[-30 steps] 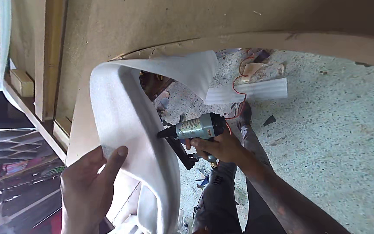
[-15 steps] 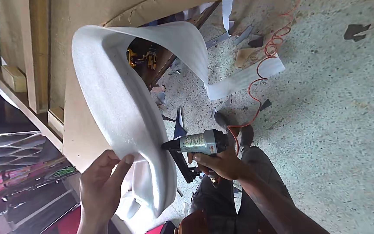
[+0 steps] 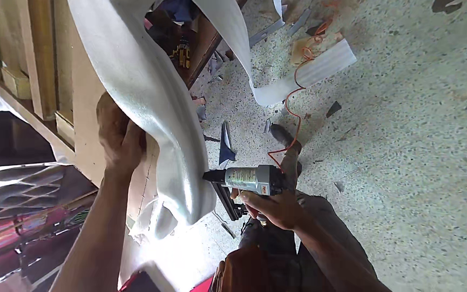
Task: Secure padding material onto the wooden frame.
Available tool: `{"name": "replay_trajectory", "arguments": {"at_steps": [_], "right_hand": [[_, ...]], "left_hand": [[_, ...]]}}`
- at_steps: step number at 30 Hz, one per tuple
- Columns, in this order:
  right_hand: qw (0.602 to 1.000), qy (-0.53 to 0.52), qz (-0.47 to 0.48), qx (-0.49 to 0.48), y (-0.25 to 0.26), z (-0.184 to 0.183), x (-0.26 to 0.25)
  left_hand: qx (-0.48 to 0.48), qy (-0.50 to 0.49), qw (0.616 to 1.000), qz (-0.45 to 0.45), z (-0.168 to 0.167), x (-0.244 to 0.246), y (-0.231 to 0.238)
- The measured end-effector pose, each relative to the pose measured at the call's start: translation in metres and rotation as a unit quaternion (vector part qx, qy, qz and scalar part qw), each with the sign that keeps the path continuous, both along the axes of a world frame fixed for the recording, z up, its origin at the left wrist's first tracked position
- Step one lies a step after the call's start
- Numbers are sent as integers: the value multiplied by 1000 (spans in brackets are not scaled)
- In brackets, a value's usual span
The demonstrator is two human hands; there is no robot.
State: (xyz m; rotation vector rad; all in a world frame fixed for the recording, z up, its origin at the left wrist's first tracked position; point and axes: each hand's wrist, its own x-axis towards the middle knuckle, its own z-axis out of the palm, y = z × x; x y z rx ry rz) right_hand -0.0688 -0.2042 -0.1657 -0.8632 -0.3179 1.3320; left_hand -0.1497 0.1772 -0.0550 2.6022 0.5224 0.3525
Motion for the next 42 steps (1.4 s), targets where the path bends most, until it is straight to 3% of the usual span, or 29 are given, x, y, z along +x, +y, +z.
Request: {"name": "replay_trajectory", "arguments": {"at_steps": [5, 22, 26, 30, 33, 36, 39, 42], "right_hand": [[999, -27, -10, -20, -15, 9, -41], [990, -5, -130, -55, -29, 17, -154], [972, -12, -232, -32, -32, 19, -178], [940, -7, -340, -8, -39, 8, -239], [941, -13, -337, 6, -3, -19, -289], [920, -44, -388, 1, 70, -44, -312], [884, -137, -446, -26, 130, -64, -306], [843, -199, -498, -47, 155, -76, -281]], "left_hand": [[93, 99, 991, -16, 0, 5, 1], [127, 95, 987, -26, -9, 1, 8], [140, 94, 985, -32, -8, 3, 12], [149, 106, 982, -46, -10, 3, 16], [167, 124, 976, -57, -11, 4, 20], [179, 156, 970, -62, -8, 5, 21], [182, 169, 967, -62, -7, 4, 18], [183, 177, 965, -60, -5, 7, 15]]}}
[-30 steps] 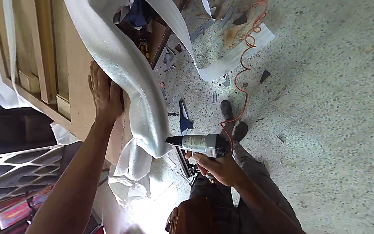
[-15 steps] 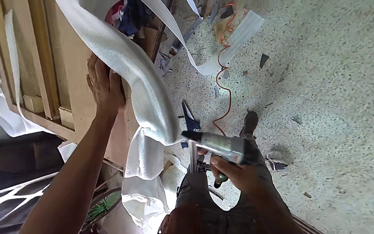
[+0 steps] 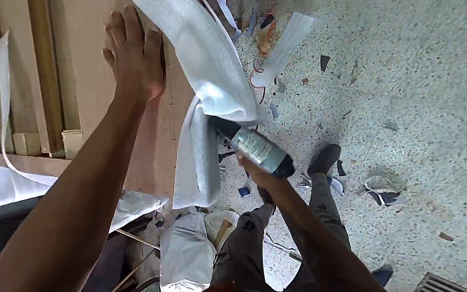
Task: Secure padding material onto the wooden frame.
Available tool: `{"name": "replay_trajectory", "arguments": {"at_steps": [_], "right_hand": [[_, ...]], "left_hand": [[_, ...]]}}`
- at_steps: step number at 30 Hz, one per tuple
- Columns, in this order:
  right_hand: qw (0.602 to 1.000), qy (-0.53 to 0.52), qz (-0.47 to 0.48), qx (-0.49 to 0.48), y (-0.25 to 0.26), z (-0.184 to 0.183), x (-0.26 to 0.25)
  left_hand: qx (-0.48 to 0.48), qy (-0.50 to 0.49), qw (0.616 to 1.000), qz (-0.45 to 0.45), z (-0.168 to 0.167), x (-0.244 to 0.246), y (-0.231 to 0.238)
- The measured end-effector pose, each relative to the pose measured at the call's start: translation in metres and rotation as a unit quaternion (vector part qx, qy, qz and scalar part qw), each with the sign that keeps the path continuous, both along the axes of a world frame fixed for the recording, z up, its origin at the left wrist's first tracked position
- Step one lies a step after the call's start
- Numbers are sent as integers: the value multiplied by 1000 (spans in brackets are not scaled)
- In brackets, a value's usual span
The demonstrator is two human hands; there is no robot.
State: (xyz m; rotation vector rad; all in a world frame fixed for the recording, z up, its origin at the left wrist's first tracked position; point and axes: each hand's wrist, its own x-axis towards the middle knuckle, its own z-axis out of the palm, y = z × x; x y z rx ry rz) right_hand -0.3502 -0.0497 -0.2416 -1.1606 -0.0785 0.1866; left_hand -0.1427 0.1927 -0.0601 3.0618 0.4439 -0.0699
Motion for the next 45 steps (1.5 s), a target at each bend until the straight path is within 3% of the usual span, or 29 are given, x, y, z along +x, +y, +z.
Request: {"name": "replay_trajectory", "arguments": {"at_steps": [6, 16, 21, 25, 28, 41, 45], "right_hand": [[998, -51, -45, -12, 7, -10, 9], [997, -44, 35, 49, -13, 10, 28], [988, -20, 77, 136, -28, 30, 10], [960, 34, 126, 248, -27, 25, 1], [947, 54, 147, 281, -33, 25, 2], [945, 124, 165, 252, -50, 30, -102], [965, 99, 165, 178, -60, 43, -107]], "left_hand": [[5, 6, 1000, -2, 0, 0, -5], [15, 3, 1000, -6, 0, 1, -14], [4, -11, 1000, -3, 1, -2, -10], [7, -9, 1000, -14, -1, 2, -4], [0, -19, 1000, -5, -3, 2, -5], [-10, -35, 999, -9, -6, 4, -3], [-7, -29, 1000, -9, -5, 4, -3]]}}
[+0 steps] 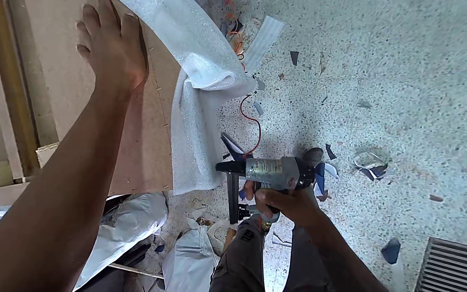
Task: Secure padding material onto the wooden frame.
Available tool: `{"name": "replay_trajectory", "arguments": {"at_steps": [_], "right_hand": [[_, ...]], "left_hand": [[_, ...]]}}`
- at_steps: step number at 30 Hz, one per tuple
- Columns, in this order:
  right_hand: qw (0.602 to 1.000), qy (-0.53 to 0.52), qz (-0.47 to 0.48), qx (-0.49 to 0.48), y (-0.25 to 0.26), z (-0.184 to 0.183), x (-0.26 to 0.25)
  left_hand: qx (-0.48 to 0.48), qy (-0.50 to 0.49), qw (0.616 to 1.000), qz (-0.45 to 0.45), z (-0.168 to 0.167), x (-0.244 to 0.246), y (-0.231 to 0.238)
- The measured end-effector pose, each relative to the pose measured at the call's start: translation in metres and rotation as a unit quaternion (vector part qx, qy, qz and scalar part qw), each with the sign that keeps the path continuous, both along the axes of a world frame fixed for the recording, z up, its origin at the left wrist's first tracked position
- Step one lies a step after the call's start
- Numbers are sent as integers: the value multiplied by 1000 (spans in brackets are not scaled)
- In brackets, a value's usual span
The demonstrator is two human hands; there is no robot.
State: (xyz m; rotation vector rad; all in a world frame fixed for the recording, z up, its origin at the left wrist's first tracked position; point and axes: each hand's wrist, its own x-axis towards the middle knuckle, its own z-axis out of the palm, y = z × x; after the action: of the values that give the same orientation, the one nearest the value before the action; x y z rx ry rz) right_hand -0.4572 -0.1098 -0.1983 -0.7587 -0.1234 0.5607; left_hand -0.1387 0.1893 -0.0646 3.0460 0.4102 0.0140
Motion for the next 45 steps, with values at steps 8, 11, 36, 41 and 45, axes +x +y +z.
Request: {"name": "replay_trajectory", "arguments": {"at_steps": [8, 11, 36, 41, 45], "right_hand": [[900, -197, -126, -367, 43, 3, 29], [796, -291, -251, -468, 81, -15, 67], [838, -294, -158, -433, -20, -4, 75], [851, -33, -240, -466, -109, 11, 59], [901, 16, -167, -400, -185, 75, 130]], "left_hand": [[-7, 6, 1000, -13, 3, -5, -4], [-15, 0, 1000, -21, 3, -5, -6], [-17, -44, 998, -43, 8, -13, -6], [-12, -59, 997, -39, 8, -12, -6], [-29, -96, 995, -31, 3, -7, 1]]}}
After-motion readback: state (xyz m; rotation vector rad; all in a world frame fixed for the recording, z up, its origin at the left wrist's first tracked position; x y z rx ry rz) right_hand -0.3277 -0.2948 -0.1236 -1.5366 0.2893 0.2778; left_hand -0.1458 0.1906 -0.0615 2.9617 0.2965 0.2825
